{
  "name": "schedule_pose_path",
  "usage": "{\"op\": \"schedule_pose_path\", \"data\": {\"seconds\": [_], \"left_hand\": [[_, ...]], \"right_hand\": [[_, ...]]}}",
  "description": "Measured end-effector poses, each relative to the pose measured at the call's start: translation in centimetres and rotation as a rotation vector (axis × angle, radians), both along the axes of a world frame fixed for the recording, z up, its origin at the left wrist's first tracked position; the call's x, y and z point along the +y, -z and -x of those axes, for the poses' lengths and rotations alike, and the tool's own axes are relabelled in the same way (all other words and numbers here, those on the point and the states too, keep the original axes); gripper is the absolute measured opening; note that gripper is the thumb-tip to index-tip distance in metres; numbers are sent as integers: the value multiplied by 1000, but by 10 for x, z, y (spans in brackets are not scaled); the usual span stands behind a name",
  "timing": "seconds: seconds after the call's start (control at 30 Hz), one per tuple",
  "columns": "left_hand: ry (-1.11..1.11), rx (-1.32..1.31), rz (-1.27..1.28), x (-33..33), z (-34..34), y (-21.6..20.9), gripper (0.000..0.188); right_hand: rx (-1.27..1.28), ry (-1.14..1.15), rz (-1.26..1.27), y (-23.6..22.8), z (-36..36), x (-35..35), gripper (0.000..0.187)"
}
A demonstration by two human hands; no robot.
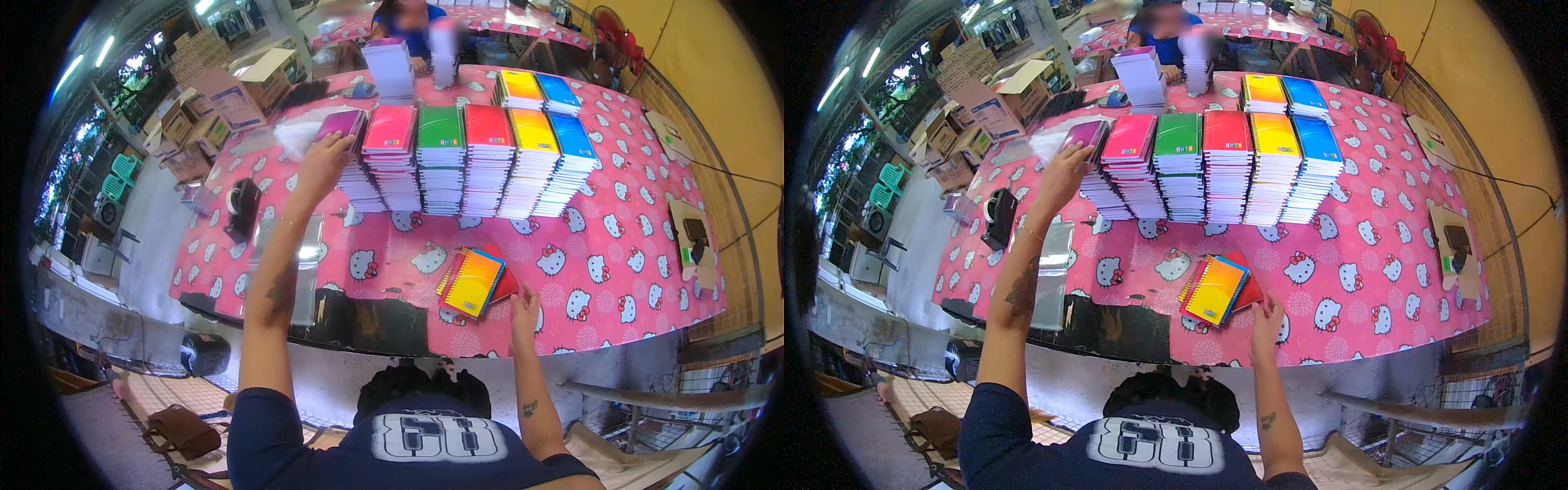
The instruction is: The person takes individual spiral notebooks from stacks, inserts them into plastic sleeves, and uses a tape dispenser to seal each sleeve. They handle several notebooks one by one.
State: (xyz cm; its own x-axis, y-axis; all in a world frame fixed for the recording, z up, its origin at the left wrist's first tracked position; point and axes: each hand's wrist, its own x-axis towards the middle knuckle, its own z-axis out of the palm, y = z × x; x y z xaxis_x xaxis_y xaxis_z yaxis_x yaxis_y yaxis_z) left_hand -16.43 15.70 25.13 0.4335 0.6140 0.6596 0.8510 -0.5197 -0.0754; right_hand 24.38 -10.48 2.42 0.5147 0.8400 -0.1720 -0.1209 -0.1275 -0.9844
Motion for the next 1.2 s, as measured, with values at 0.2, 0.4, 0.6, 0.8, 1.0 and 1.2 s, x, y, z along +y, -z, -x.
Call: {"op": "schedule_pose_path", "data": {"seconds": [0.2, 0.4, 0.6, 0.8, 1.0, 1.2], "left_hand": [[-73, -658, 31, -25, -18, -29, 30], [450, -244, -22, -169, -162, 66, 48], [486, -96, 330, -219, -208, 175, 40], [626, -39, 321, -196, -203, 141, 44], [595, -67, 377, -202, -198, 152, 41], [442, -313, 648, -158, -235, 140, 28]], "right_hand": [[181, -1, 65, 2, -17, -7, 53], [324, -36, 226, -37, -7, 15, 56], [257, -142, 153, -10, -12, 29, 53], [34, 7, -20, -19, -6, 37, 49], [242, -119, 192, -62, 0, 50, 58], [-151, -238, 170, -18, -26, 73, 49]]}}
